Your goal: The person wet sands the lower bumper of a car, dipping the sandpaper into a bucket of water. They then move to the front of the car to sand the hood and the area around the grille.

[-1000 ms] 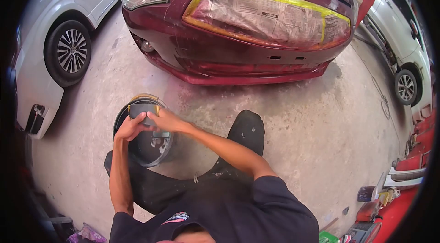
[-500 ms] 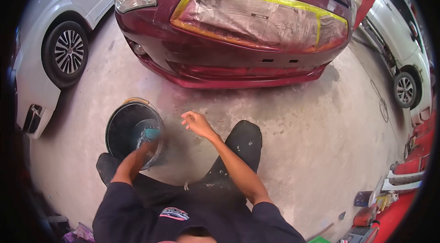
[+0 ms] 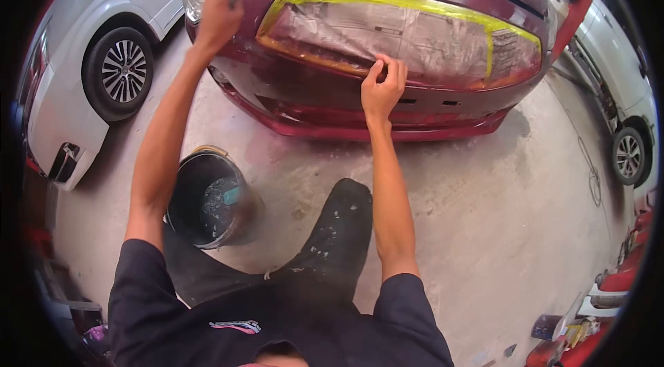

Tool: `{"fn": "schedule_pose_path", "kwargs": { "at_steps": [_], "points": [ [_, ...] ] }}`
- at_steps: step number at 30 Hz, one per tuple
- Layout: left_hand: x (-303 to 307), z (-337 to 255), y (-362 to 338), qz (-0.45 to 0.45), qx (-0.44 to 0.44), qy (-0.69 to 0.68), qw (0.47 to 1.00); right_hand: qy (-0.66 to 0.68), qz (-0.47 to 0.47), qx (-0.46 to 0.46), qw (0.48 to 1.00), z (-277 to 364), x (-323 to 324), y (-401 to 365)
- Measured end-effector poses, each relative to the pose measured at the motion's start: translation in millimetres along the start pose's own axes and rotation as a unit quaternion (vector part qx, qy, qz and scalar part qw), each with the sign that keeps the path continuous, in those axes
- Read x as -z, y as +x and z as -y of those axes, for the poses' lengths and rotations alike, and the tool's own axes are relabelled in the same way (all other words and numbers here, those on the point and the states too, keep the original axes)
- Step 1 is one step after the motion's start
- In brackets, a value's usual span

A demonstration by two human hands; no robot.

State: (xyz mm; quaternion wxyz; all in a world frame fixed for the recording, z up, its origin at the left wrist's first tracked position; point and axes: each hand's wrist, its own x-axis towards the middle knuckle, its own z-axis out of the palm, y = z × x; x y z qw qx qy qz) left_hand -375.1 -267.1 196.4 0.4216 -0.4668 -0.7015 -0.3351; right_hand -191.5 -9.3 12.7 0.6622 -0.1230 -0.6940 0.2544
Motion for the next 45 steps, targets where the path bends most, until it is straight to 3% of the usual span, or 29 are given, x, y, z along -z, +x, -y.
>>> {"fn": "schedule_pose_path", "kwargs": {
  "at_steps": [1, 3, 4, 6, 7, 10, 11, 14, 18, 21, 24, 28, 32, 33, 36, 41, 44, 45],
  "points": [
    [-32, -5, 8, -0.031, -0.012, 0.011, 0.999, -0.013, 0.003, 0.035, 0.999, -7, 1, 2],
    [-97, -9, 0, -0.010, 0.090, 0.034, 0.995, -0.033, 0.009, 0.097, 0.995, -18, -1, 1],
    [-123, -17, -12, -0.083, -0.019, 0.144, 0.986, -0.043, 0.011, 0.125, 0.991, -28, -1, -2],
    [-143, -32, -25, -0.047, 0.003, 0.013, 0.999, -0.062, 0.008, 0.166, 0.984, -42, -4, -5],
    [-133, -27, -23, -0.030, -0.031, 0.060, 0.997, -0.070, 0.003, 0.179, 0.981, -47, -7, -9],
    [-97, 11, 0, 0.033, -0.021, 0.087, 0.995, -0.122, -0.027, 0.200, 0.972, -68, -25, -32],
    [-95, 26, 12, 0.031, 0.044, 0.101, 0.993, -0.138, -0.037, 0.197, 0.970, -68, -30, -41],
    [-103, 7, -4, 0.008, 0.010, 0.099, 0.995, -0.169, -0.044, 0.193, 0.966, -68, -38, -54],
    [-98, 6, -11, 0.088, -0.092, 0.066, 0.990, -0.172, -0.057, 0.202, 0.963, -69, -40, -49],
    [-103, 13, 13, 0.088, -0.057, 0.050, 0.993, -0.181, -0.045, 0.202, 0.961, -68, -39, -54],
    [-88, 1, -22, 0.091, -0.075, 0.024, 0.993, -0.177, -0.034, 0.191, 0.965, -65, -37, -55],
    [-109, -14, 15, 0.069, -0.108, 0.031, 0.991, -0.184, -0.047, 0.191, 0.963, -65, -41, -57],
    [-114, -21, 42, 0.147, -0.181, -0.045, 0.971, -0.174, -0.041, 0.196, 0.964, -66, -38, -57],
    [-95, -4, 32, 0.172, -0.198, 0.014, 0.965, -0.177, -0.035, 0.198, 0.963, -65, -36, -56],
    [-65, 29, -3, 0.147, -0.133, 0.013, 0.980, -0.171, -0.052, 0.181, 0.967, -63, -41, -59],
    [-162, -49, 78, 0.137, -0.275, -0.018, 0.952, -0.189, -0.063, 0.192, 0.961, -64, -43, -60],
    [-146, -50, 76, 0.206, -0.220, -0.039, 0.953, -0.169, -0.039, 0.183, 0.968, -66, -38, -61],
    [-137, -17, 62, 0.171, -0.269, -0.040, 0.947, -0.164, -0.040, 0.177, 0.970, -67, -38, -61]
  ]
}}
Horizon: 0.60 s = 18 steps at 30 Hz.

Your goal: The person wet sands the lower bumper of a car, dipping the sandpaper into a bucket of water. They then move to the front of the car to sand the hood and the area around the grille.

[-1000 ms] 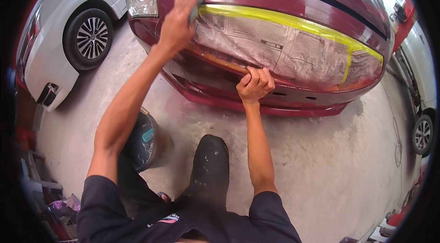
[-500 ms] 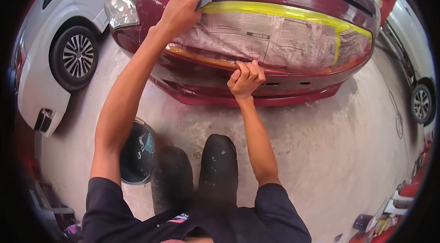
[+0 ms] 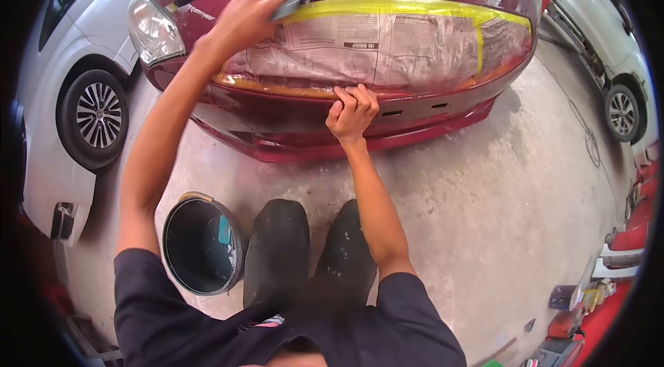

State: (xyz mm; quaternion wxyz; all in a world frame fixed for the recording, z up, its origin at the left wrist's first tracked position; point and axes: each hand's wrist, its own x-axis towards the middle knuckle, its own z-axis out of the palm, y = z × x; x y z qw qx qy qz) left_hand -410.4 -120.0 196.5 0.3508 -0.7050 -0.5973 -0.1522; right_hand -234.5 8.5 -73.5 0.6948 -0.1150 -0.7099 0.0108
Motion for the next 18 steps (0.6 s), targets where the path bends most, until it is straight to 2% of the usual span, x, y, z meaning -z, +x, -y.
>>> {"fn": "schedule_pose_path", "kwargs": {
  "at_steps": [2, 5, 6, 8, 9, 11, 13, 15, 16, 17, 18],
  "points": [
    [34, 20, -71, 0.009, 0.042, 0.047, 0.998, 0.000, -0.010, -0.006, 1.000, 2, -4, 0],
    [26, 10, -61, -0.027, 0.092, 0.048, 0.994, -0.011, -0.007, -0.009, 1.000, 3, -2, -5],
    [9, 1, -34, -0.008, 0.095, 0.013, 0.995, -0.013, -0.004, -0.001, 1.000, 0, -4, -2],
    [-20, -19, 32, 0.017, 0.008, 0.009, 1.000, -0.020, -0.007, 0.015, 1.000, -5, -2, -2],
    [-22, -18, 47, -0.010, -0.046, 0.035, 0.998, -0.021, -0.008, 0.024, 0.999, -4, -2, -1],
    [5, -1, 9, 0.019, -0.012, 0.013, 1.000, -0.014, -0.016, 0.023, 1.000, -2, -5, -4],
    [42, 38, -61, 0.033, 0.044, 0.003, 0.998, -0.013, -0.023, 0.018, 0.999, -4, -6, -5],
    [36, 49, -93, -0.011, 0.056, 0.018, 0.998, -0.020, -0.028, 0.013, 0.999, -5, -6, -4],
    [47, 43, -95, -0.031, 0.064, 0.027, 0.997, -0.021, -0.031, 0.009, 0.999, -1, -7, -5],
    [27, 31, -78, -0.056, 0.095, 0.006, 0.994, -0.022, -0.029, 0.010, 0.999, 3, -7, -4],
    [17, 10, -46, -0.043, 0.083, 0.017, 0.996, -0.026, -0.029, 0.015, 0.999, 2, -7, -3]
  ]
}}
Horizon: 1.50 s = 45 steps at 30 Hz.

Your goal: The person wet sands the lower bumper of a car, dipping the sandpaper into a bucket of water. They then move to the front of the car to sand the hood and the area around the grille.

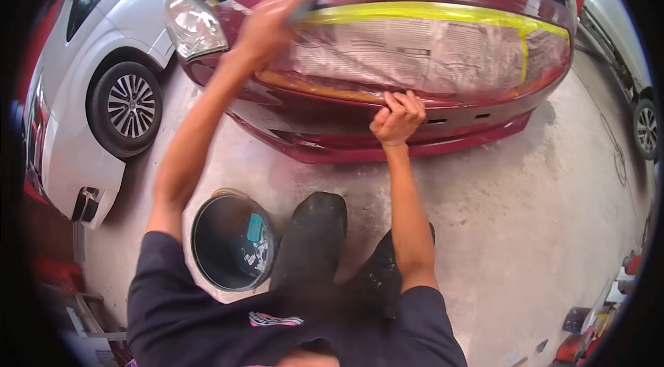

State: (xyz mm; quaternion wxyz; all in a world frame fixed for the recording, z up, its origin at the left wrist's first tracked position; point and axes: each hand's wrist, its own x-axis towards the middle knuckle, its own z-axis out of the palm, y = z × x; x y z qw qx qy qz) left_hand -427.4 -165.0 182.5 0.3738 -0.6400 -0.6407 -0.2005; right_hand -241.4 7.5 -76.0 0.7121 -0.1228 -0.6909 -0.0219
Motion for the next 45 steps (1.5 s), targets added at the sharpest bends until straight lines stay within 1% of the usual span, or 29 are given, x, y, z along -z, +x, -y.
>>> {"fn": "schedule_pose_path", "kwargs": {
  "at_steps": [1, 2, 5, 6, 7, 9, 11, 12, 13, 15, 17, 19, 20, 21, 22, 23, 26, 27, 29, 32, 33, 35, 38, 41, 42, 43, 45],
  "points": [
    [-14, -24, 31, 0.004, -0.020, -0.022, 1.000, -0.007, 0.002, 0.007, 1.000, -3, 0, 0],
    [-33, -33, 56, -0.024, -0.067, 0.004, 0.997, 0.001, 0.007, 0.012, 1.000, -6, -1, -3],
    [-3, -7, 20, 0.011, -0.036, -0.028, 0.999, -0.002, 0.003, 0.002, 1.000, -4, -1, -4],
    [15, 11, -8, 0.038, -0.006, 0.010, 0.999, -0.011, 0.006, -0.008, 1.000, -3, -2, -5],
    [24, 27, -33, 0.000, -0.002, 0.007, 1.000, -0.005, 0.003, -0.010, 1.000, -3, -2, -4],
    [18, 25, -34, -0.025, 0.023, 0.028, 0.999, -0.005, -0.004, -0.021, 1.000, 1, -3, -3],
    [4, -23, 15, 0.011, 0.038, 0.007, 0.999, -0.005, -0.003, -0.018, 1.000, -1, -3, -1],
    [-20, -30, 39, -0.008, -0.035, 0.018, 0.999, -0.007, 0.002, -0.012, 1.000, -3, -1, -2],
    [-31, -37, 57, -0.033, -0.080, -0.016, 0.996, -0.008, 0.006, -0.008, 1.000, -3, -2, -4],
    [-7, -14, 37, 0.010, -0.097, -0.023, 0.995, -0.010, 0.005, -0.008, 1.000, -3, -1, -6],
    [25, 32, -20, 0.008, -0.016, -0.043, 0.999, 0.000, -0.002, -0.007, 1.000, -4, -4, -2],
    [27, 44, -38, -0.017, 0.009, 0.002, 1.000, 0.000, -0.018, -0.018, 1.000, 1, -6, -2],
    [27, 47, -50, -0.025, 0.027, 0.022, 0.999, -0.011, -0.006, -0.017, 1.000, 1, -3, -3],
    [18, 33, -35, -0.054, 0.017, -0.012, 0.998, -0.007, -0.003, -0.015, 1.000, 1, -2, -3],
    [9, 24, -10, -0.044, 0.010, -0.002, 0.999, -0.006, -0.007, -0.010, 1.000, -2, -5, 0],
    [6, 18, 1, -0.030, 0.008, 0.004, 1.000, -0.007, -0.005, -0.009, 1.000, -1, -3, -2],
    [34, 29, -9, 0.043, -0.005, 0.002, 0.999, -0.020, -0.004, -0.015, 1.000, 5, -4, -2],
    [41, 44, -28, 0.026, -0.010, 0.020, 0.999, -0.016, -0.008, -0.018, 1.000, 5, -4, -1],
    [56, 66, -63, 0.026, 0.009, 0.050, 0.998, -0.018, -0.011, -0.025, 0.999, 5, -6, -3],
    [22, 33, -35, -0.030, 0.057, -0.024, 0.998, -0.014, -0.012, -0.024, 1.000, 5, -6, -2],
    [13, 24, -14, -0.034, -0.029, 0.041, 0.998, -0.013, -0.009, -0.015, 1.000, 2, -6, -2],
    [8, 19, 9, 0.000, -0.031, -0.014, 0.999, -0.016, -0.005, -0.003, 1.000, -2, -5, -5],
    [40, 52, -45, 0.022, -0.054, 0.000, 0.998, -0.011, -0.013, -0.009, 1.000, 2, -6, -2],
    [41, 66, -72, -0.009, -0.009, 0.016, 1.000, -0.021, -0.017, -0.019, 0.999, 4, -7, -4],
    [30, 49, -57, -0.028, 0.004, 0.009, 1.000, -0.019, -0.013, -0.019, 1.000, 5, -5, -3],
    [15, 32, -35, -0.045, -0.023, -0.014, 0.999, -0.017, -0.014, -0.017, 1.000, 4, -8, 0],
    [-2, 2, 10, -0.018, -0.089, 0.005, 0.996, -0.017, -0.005, -0.010, 1.000, 2, -3, -2]
  ]
}}
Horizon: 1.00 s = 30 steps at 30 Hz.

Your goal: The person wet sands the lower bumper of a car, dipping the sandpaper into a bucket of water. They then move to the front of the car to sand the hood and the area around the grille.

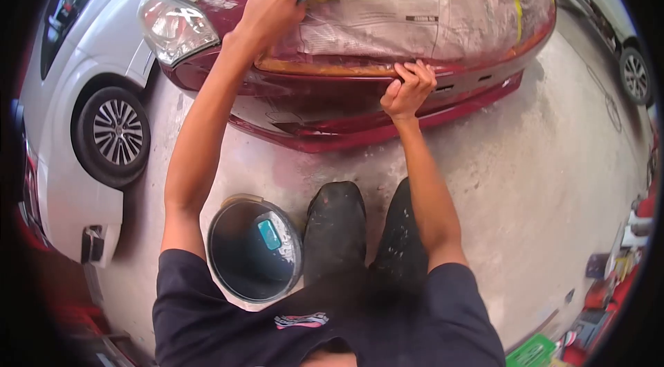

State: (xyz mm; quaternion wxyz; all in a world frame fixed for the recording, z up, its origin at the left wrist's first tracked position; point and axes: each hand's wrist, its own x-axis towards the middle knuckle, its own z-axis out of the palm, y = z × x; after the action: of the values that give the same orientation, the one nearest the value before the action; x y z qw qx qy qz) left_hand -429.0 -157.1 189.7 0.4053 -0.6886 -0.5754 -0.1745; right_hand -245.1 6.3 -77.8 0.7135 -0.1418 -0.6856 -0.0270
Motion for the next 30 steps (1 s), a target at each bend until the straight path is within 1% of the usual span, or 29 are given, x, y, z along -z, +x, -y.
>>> {"fn": "schedule_pose_path", "kwargs": {
  "at_steps": [1, 4, 7, 8, 9, 10, 13, 16, 18, 20, 21, 24, 25, 26, 28, 29, 30],
  "points": [
    [-7, 4, 4, 0.010, 0.006, -0.021, 1.000, -0.002, 0.006, -0.002, 1.000, -1, 2, 0],
    [33, 17, -47, 0.022, 0.001, -0.077, 0.997, 0.000, 0.002, -0.016, 1.000, 2, 0, -2],
    [40, 11, -52, 0.040, 0.033, -0.036, 0.998, 0.009, -0.006, -0.025, 1.000, 2, -2, -1],
    [22, 6, -39, 0.039, 0.009, -0.056, 0.998, 0.011, -0.006, -0.027, 1.000, 4, -1, -1],
    [4, -11, -2, 0.035, -0.016, -0.075, 0.996, 0.010, 0.001, -0.026, 1.000, 3, 0, -1],
    [-2, -22, 18, 0.033, -0.037, -0.097, 0.994, 0.010, 0.005, -0.022, 1.000, 2, 3, -2],
    [16, -24, 34, 0.066, -0.072, -0.091, 0.991, 0.011, 0.004, -0.021, 1.000, 1, 1, -1],
    [34, 12, -27, 0.129, -0.033, -0.033, 0.991, 0.015, 0.003, -0.026, 1.000, 2, 2, -1],
    [18, 6, -18, 0.111, -0.037, -0.032, 0.993, 0.019, -0.005, -0.030, 0.999, 2, 0, -1],
    [-1, -19, 26, 0.080, -0.058, -0.058, 0.993, 0.018, -0.005, -0.031, 0.999, 3, 0, 0],
    [0, -31, 59, 0.138, -0.071, -0.091, 0.984, 0.016, 0.001, -0.031, 0.999, 3, 2, 0],
    [-5, -22, 42, 0.111, -0.045, -0.083, 0.989, 0.014, 0.016, -0.024, 0.999, 1, 5, 1],
    [10, -12, 24, 0.111, -0.058, -0.085, 0.988, 0.017, 0.007, -0.026, 0.999, 1, 5, 3],
    [15, -2, 11, 0.107, -0.047, -0.067, 0.991, 0.022, -0.003, -0.032, 0.999, 3, 2, 2],
    [23, -2, 1, 0.107, -0.027, -0.037, 0.993, 0.022, -0.006, -0.042, 0.999, 6, 1, -3],
    [9, -4, 9, 0.088, -0.035, -0.035, 0.995, 0.023, -0.004, -0.040, 0.999, 6, 2, -4],
    [-7, -15, 33, 0.073, -0.038, -0.042, 0.996, 0.022, -0.006, -0.033, 0.999, 3, -1, -1]
  ]
}}
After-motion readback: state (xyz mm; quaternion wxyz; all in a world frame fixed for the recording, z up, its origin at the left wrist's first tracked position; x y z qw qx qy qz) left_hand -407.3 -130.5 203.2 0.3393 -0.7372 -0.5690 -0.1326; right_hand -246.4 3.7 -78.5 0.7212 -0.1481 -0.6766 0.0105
